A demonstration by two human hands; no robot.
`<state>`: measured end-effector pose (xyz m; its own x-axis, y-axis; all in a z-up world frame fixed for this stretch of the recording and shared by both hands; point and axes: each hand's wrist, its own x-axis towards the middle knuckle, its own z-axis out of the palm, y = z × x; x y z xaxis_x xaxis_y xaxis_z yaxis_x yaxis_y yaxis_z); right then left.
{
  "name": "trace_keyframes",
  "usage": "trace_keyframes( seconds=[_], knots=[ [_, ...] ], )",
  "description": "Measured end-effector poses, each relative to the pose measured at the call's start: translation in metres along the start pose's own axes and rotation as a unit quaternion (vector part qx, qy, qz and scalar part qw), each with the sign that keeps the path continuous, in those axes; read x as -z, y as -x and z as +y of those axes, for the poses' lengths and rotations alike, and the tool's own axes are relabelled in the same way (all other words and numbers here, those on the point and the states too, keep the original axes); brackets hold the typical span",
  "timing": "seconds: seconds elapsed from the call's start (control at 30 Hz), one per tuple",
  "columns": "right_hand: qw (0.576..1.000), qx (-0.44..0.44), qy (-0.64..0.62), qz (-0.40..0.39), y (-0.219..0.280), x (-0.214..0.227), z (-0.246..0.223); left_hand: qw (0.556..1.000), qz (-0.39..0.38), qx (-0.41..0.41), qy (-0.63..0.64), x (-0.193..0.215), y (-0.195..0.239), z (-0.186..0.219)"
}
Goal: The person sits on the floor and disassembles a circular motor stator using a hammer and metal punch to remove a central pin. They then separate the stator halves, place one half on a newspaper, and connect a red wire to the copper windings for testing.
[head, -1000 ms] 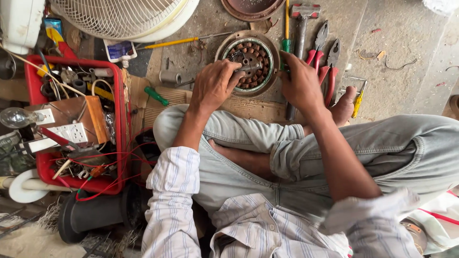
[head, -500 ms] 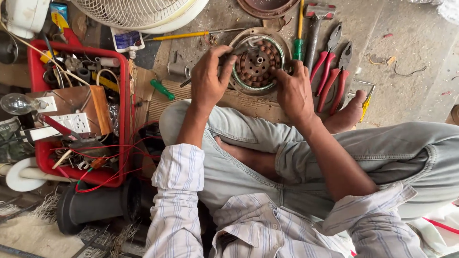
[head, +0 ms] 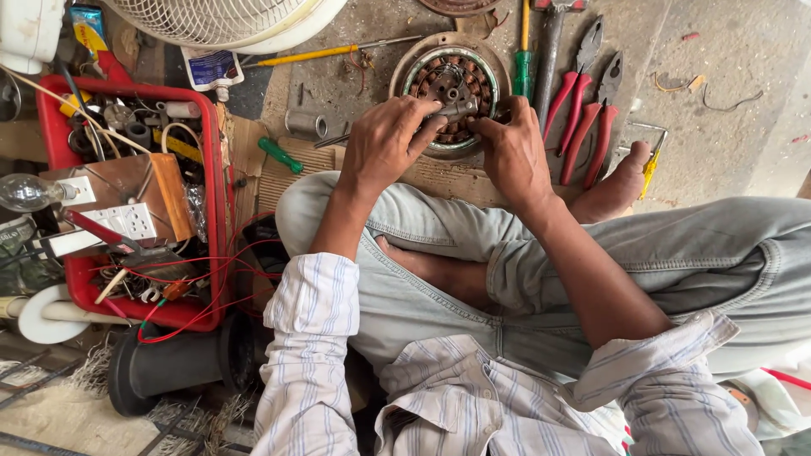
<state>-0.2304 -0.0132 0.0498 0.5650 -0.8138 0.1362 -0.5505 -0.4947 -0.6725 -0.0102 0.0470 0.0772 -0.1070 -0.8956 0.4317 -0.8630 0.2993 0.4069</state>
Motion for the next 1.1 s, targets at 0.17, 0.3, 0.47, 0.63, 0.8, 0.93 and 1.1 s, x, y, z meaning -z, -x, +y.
trace_keyframes(
  seconds=[0.17, 0.3, 0.47, 0.63, 0.8, 0.93, 1.1],
  knots=[
    [1.000, -0.011, 0.002, -0.008, 0.000, 0.002, -0.003, 0.998, -0.021, 0.006, -0.066, -0.019, 0.004, -0.003],
    [1.000, -0.009, 0.002, -0.005, -0.001, 0.003, -0.004, 0.996, -0.037, 0.023, -0.075, -0.028, 0.007, -0.005],
    [1.000, -0.011, 0.007, -0.008, 0.000, 0.004, -0.005, 0.997, -0.047, 0.040, -0.052, -0.031, 0.006, -0.004],
    [1.000, -0.011, 0.006, -0.009, -0.002, 0.007, -0.008, 0.996, -0.038, 0.026, -0.072, -0.039, 0.008, -0.007],
    [0.999, -0.039, 0.010, -0.004, -0.010, 0.017, -0.017, 0.995, -0.052, 0.038, -0.076, -0.049, 0.010, -0.012],
    [1.000, 0.000, -0.021, 0.010, -0.012, 0.021, -0.022, 0.994, -0.056, 0.058, -0.073, -0.049, 0.011, -0.012],
    [0.999, 0.032, 0.021, 0.016, -0.011, 0.018, -0.018, 0.987, -0.088, 0.117, -0.064, -0.048, 0.009, -0.007]
  ],
)
